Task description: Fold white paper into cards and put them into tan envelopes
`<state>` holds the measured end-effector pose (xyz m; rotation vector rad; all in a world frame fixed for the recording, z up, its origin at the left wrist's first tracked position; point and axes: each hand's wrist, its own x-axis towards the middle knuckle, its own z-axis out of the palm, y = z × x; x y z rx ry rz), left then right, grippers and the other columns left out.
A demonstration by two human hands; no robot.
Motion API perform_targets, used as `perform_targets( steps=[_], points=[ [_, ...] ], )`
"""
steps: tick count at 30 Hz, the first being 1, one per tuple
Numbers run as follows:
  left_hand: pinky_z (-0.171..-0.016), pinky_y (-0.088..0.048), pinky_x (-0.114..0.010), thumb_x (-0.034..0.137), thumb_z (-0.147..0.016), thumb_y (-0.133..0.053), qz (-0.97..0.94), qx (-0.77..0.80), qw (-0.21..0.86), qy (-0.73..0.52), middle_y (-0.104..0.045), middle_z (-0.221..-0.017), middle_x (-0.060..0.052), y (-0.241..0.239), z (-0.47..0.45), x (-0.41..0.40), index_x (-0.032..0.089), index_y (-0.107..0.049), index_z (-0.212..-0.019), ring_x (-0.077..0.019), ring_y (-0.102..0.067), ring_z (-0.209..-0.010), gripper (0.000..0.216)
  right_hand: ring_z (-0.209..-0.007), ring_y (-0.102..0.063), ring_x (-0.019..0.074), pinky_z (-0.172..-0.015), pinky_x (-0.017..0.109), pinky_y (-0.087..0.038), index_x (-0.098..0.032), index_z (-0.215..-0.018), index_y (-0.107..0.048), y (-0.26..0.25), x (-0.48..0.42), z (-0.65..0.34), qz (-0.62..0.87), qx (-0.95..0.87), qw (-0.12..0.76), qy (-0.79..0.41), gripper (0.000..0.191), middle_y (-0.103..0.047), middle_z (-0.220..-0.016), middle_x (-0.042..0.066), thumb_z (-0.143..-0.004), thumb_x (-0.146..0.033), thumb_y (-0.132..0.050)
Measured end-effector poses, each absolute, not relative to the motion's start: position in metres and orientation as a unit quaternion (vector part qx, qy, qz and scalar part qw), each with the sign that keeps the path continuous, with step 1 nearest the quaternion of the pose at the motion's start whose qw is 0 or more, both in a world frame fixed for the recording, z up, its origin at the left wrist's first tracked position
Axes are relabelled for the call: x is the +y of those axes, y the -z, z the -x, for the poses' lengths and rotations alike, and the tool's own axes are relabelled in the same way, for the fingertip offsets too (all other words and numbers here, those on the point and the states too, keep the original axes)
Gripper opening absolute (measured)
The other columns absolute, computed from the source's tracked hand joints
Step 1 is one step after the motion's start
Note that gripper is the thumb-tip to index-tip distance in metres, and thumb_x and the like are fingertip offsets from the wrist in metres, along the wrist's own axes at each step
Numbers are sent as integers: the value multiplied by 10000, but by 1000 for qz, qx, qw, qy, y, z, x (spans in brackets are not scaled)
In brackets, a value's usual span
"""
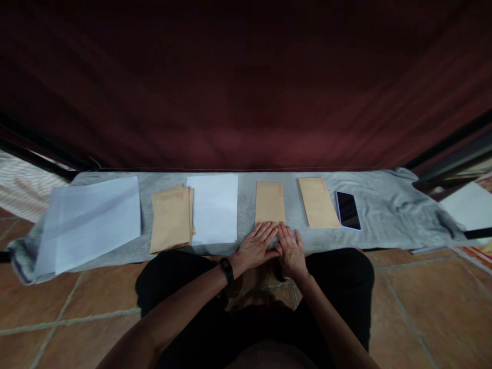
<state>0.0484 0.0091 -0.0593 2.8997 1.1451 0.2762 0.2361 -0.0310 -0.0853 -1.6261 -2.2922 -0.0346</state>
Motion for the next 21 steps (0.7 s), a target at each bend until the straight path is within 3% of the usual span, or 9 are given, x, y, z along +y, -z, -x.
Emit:
perform_targets(
  steps=[9,15,21],
  points=[
    [-1261,-122,-428,642,-986,-358,-925,373,30,-72,-245,-1641,-154,47,-44,1,76,-265,-1560,-248,-153,-1540,811,-1491,-307,249,-1217,530,-191,-180,-1598,-201,74,-32,-234,571,-798,188,-38,573,-389,-1587,116,-1049,-308,-300],
    [-1265,-86,-399,419,-969,-450,-925,374,43,-51,-234,-1645,-153,48,-45,1,63,-239,-1566,-236,-150,-1541,727,-1496,-296,259,-1221,517,-203,-133,-1603,-155,74,-39,-221,557,-810,176,-49,603,-386,-1585,142,-1061,-360,-292],
    [-1264,-95,-408,438,-984,-438,-923,379,41,-58,-182,-1656,-159,51,-43,1,67,-214,-1573,-242,-120,-1544,732,-1496,-290,281,-1221,521,-192,-118,-1596,-187,79,-44,-222,573,-803,164,-17,616,-345,-1604,150,-1056,-386,-315]
  ],
)
